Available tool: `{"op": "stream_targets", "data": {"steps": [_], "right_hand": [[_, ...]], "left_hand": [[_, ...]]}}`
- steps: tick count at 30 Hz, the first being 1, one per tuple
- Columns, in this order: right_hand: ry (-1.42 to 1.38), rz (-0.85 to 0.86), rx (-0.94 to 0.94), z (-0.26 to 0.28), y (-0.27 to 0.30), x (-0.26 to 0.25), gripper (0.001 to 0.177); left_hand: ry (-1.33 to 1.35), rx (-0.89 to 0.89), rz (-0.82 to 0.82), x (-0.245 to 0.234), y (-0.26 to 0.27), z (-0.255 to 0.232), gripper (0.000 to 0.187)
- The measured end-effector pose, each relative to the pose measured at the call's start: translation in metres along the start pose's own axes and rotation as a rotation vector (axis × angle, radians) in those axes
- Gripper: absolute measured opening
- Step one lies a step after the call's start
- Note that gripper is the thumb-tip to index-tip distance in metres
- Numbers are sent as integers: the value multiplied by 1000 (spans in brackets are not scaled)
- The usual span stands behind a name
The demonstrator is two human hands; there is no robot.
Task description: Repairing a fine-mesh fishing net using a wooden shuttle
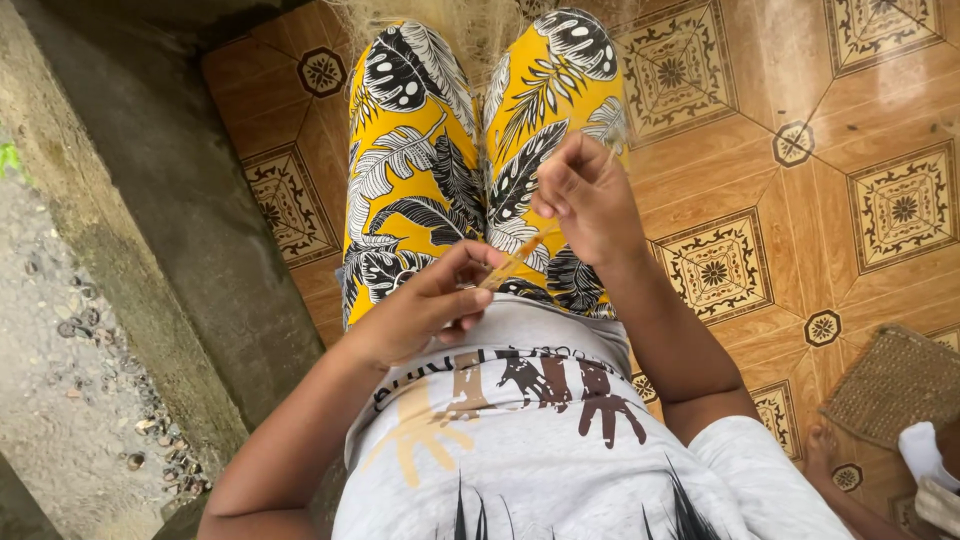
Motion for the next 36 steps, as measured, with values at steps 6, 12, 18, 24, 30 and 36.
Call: {"op": "stream_targets", "data": {"steps": [6, 12, 18, 24, 30, 36], "right_hand": [[238, 180, 143, 4, 25, 4, 20], [1697, 245, 552, 15, 75, 49, 23], [1502, -172, 42, 61, 80, 50, 58], [748, 59, -2, 52, 57, 58, 73], [435, 145, 65, 29, 32, 54, 78], [533, 205, 116, 22, 15, 75, 67]], "left_hand": [[-633, 346, -408, -44, 29, -62, 34], [-618, 433, -463, -33, 24, -78, 31], [-337, 424, -275, -23, 7, -64, 33], [77, 293, -105, -16, 3, -52, 38], [270, 170, -39, -15, -3, -36, 39], [239, 158, -11, -11, -7, -31, 40]]}}
Point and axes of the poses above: each hand's wrist, its own y-axis away from the middle knuckle, its own x-axis out of the palm, z = x × y, the point moved 8 cm from there along -y, towards the middle knuckle, and after that the axes turned 5 degrees about -y, right-handed, at the moved point
